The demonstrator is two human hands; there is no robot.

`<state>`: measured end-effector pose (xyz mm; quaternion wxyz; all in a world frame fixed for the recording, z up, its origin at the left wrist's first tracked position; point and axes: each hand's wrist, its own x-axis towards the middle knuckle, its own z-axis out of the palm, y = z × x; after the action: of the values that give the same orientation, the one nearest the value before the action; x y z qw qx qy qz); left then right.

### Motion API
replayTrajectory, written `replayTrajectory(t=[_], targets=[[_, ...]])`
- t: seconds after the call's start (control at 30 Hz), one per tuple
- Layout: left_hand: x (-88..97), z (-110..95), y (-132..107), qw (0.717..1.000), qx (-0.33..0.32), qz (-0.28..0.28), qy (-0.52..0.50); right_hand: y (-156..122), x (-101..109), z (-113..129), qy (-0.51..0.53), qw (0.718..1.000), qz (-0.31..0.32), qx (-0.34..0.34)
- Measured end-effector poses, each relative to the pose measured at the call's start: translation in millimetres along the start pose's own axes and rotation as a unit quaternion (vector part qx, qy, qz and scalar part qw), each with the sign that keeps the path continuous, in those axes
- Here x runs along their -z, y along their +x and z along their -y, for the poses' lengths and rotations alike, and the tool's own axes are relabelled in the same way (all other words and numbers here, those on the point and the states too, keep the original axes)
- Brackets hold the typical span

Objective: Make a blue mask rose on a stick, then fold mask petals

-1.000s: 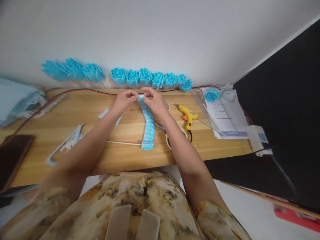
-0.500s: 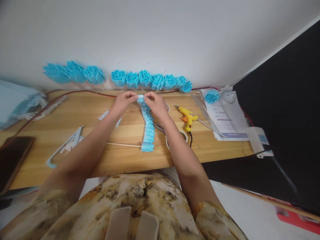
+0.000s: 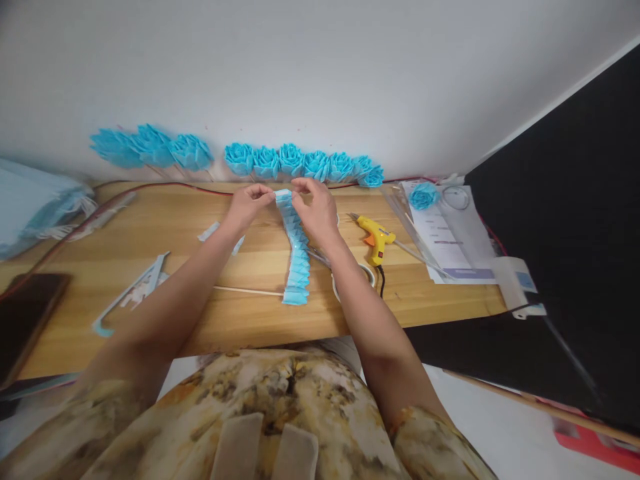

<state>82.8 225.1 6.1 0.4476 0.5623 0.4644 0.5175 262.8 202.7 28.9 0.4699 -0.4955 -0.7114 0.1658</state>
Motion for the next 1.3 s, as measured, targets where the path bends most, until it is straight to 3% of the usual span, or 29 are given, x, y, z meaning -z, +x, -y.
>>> replayTrajectory(t=[0.13,0.33,0.97,1.3], targets=[[-0.4,-2,-2,1.000,-0.016,0.008,0.000,-3,4,22,-0.170,0.982,0.036,0.066],[-2.9,-2,-1,0.999,-0.021,0.042,-0.007,-5,3,25,-0.261,0.962,0.069,0.047],[-5.7,3,-1,0.992,-0.091,0.047,0.067,-5,-1,24,-0.210,0.975,0.079,-0.006],[-5.1,3,0,0.993,-0.082,0.052,0.066,-5,-1,14,-0.157,0.985,0.070,-0.021]])
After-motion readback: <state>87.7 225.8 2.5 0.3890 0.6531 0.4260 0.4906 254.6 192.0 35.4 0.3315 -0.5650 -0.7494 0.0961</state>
